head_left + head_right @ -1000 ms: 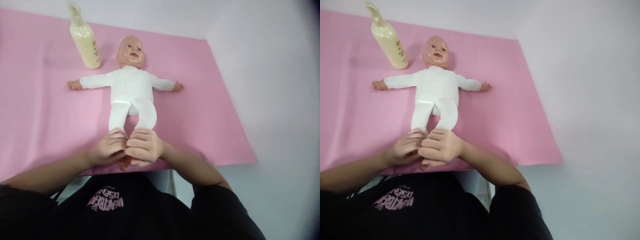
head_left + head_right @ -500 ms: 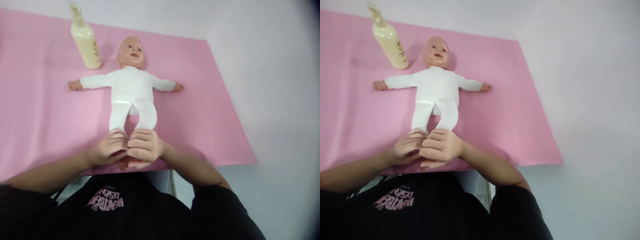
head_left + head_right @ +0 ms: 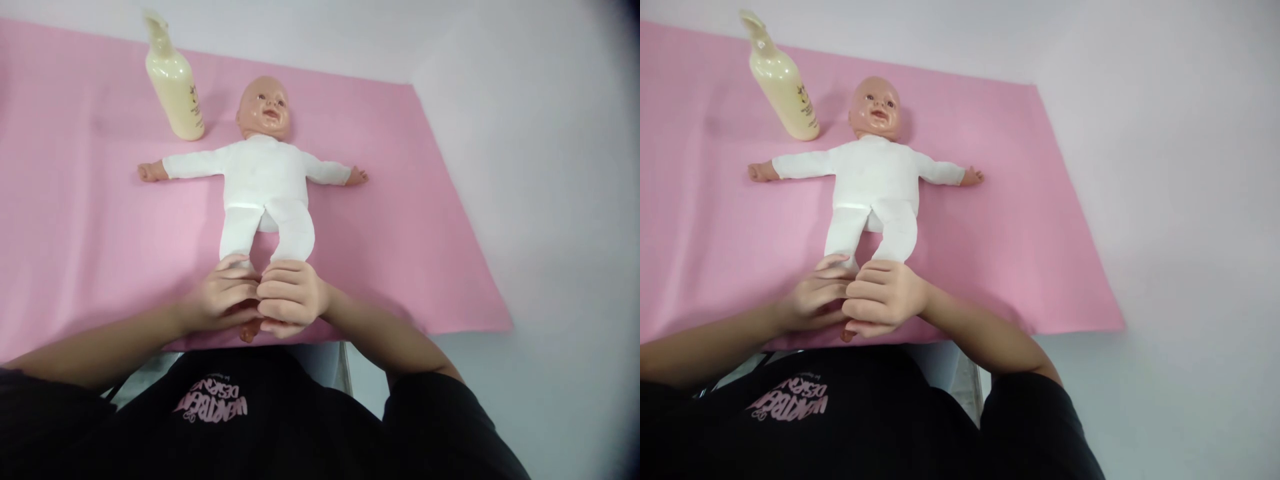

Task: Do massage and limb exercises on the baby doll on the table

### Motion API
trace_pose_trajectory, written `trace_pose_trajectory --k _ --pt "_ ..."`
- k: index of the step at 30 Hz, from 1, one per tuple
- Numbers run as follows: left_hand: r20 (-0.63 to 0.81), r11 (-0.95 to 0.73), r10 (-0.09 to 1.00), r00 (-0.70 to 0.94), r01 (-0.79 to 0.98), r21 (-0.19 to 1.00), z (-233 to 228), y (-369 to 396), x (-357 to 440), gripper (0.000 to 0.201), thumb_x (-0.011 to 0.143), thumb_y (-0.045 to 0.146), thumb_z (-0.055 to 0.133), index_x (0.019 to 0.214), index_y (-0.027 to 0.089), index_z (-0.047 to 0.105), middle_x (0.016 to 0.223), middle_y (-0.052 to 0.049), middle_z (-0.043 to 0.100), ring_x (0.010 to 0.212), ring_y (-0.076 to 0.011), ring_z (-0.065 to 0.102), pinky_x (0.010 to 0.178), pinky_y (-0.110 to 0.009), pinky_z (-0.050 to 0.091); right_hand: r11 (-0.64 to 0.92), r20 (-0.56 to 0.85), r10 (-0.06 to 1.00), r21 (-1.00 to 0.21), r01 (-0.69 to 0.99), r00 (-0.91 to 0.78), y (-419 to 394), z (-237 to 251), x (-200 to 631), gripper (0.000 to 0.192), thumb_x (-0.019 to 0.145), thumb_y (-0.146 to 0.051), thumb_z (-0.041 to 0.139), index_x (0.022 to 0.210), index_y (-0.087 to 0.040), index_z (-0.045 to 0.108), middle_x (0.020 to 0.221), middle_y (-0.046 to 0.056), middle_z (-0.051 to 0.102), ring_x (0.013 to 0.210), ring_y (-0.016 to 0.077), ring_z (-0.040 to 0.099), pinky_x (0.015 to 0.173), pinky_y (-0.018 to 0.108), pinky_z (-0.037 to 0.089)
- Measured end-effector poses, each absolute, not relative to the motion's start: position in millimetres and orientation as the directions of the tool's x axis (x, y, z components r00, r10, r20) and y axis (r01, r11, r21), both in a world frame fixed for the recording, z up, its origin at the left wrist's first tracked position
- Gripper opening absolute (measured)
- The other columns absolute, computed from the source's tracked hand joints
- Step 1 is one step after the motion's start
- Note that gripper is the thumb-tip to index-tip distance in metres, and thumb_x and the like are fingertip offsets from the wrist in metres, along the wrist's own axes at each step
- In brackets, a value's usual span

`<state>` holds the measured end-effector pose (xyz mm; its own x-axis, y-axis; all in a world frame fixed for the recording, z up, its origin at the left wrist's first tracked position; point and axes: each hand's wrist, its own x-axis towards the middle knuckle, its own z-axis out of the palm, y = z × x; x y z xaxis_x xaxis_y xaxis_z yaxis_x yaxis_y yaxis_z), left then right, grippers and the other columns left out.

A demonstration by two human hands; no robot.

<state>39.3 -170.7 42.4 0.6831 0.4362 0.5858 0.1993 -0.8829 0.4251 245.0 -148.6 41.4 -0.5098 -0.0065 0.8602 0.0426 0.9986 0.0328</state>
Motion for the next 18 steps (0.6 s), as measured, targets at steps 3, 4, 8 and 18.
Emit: trace_pose_trajectory --k 3,4,8,18 --pt "0.558 -0.863 0.464 0.688 0.207 0.462 37 -172 38 0.022 0.1 0.04 0.06 0.109 0.019 0.059 0.101 -0.006 0.074 0.102 -0.0195 0.07 0.112 -0.044 0.044 0.996 0.87 -0.013 0.056 0.073 -0.492 -149 39 244 0.024 0.095 -0.039 0.059 0.078 -0.022 0.056 0.075 -0.001 0.057 0.069 0.0127 0.056 0.069 0.028 0.055" --pt "0.559 -0.855 0.474 0.68 0.206 0.475 36 -173 38 0.024 0.1 0.041 0.06 0.108 0.019 0.058 0.1 -0.006 0.074 0.101 -0.0193 0.07 0.112 -0.045 0.044 0.995 0.866 -0.014 0.063 0.081 -0.501 -149 38 244 0.024 0.095 -0.04 0.06 0.079 -0.023 0.056 0.077 -0.001 0.058 0.07 0.0127 0.056 0.07 0.028 0.055" --pt "0.557 -0.802 0.557 0.617 0.225 0.553 29 -176 39 0.03 0.096 0.046 0.065 0.108 0.02 0.056 0.093 -0.002 0.073 0.089 -0.0177 0.071 0.112 -0.046 0.048 0.991 0.799 0.014 0.07 0.115 -0.601 -148 33 248 0.03 0.094 -0.052 0.06 0.1 -0.023 0.062 0.095 0.004 0.063 0.086 0.0162 0.062 0.075 0.032 0.056" --pt "0.496 -0.665 0.719 0.487 0.272 0.696 14 -177 30 0.058 0.085 0.043 0.078 0.131 0.021 0.05 0.103 -0.005 0.07 0.103 -0.0246 0.069 0.11 -0.054 0.049 0.96 0.709 0.031 0.175 0.218 -0.704 -135 44 256 0.032 0.098 -0.035 0.061 0.129 -0.032 0.055 0.116 0.003 0.061 0.106 0.0157 0.06 0.086 0.034 0.056"
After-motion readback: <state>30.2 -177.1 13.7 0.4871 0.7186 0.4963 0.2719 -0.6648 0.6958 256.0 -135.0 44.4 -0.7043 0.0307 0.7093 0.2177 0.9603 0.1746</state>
